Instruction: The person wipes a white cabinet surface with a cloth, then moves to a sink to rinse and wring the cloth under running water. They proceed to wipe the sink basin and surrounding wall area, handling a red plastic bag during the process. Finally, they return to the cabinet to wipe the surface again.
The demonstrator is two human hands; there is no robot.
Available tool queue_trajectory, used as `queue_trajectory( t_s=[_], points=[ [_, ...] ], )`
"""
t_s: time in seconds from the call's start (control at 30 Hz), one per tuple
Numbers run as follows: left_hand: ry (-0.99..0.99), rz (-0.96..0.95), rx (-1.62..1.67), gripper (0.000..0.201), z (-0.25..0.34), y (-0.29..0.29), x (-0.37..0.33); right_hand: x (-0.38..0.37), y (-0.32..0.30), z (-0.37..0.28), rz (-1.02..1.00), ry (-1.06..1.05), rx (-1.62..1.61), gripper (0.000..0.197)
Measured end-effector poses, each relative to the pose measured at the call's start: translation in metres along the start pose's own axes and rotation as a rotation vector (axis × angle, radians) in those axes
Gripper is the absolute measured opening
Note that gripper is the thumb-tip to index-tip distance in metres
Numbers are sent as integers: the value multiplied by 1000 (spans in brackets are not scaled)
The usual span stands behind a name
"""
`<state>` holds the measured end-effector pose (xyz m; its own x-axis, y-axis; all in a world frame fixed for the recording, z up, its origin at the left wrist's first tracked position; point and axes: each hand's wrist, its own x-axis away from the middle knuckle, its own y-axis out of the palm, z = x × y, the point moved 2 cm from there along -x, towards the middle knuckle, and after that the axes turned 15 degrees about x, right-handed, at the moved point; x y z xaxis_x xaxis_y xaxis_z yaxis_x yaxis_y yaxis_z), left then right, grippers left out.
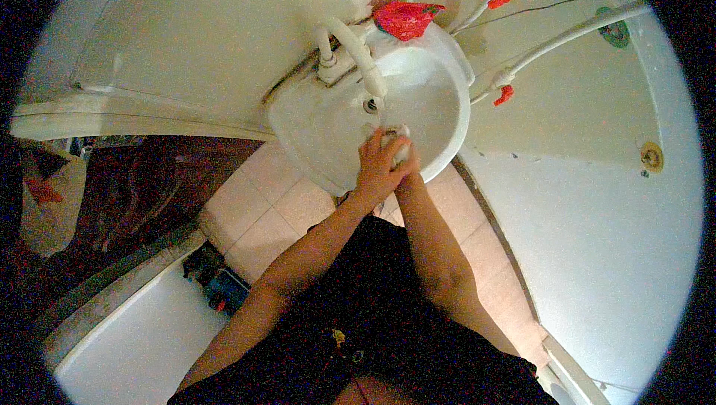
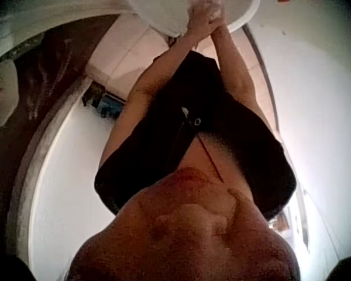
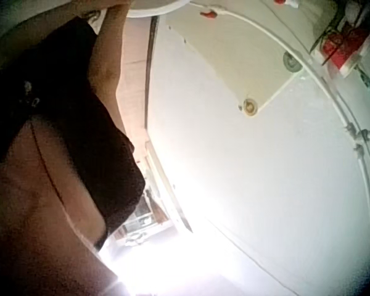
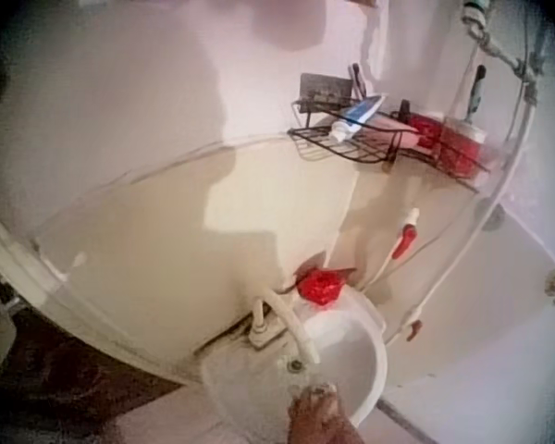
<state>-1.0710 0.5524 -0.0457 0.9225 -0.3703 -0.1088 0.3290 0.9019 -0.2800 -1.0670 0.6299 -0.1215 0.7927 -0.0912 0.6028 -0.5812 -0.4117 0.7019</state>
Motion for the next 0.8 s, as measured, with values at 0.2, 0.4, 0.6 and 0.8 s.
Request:
queue_trajectory(
  t_s=[0.2, 0.4, 0.6, 0.8],
  points=[
    [-364, -119, -280, 29, -36, -9, -66, 0, 9, 8, 126, -18, 157, 44],
    [-854, 59, 429, 37, -131, -34, -61, -6, 41, 14, 102, -50, 425, 38],
    [-116, -30, 117, 43, -21, 3, -8, 14, 25, -25, 206, 38, 168, 44],
    [-100, -88, -170, 35, 7, -16, -24, 3, 13, 10, 114, 23, 143, 44]
  ],
)
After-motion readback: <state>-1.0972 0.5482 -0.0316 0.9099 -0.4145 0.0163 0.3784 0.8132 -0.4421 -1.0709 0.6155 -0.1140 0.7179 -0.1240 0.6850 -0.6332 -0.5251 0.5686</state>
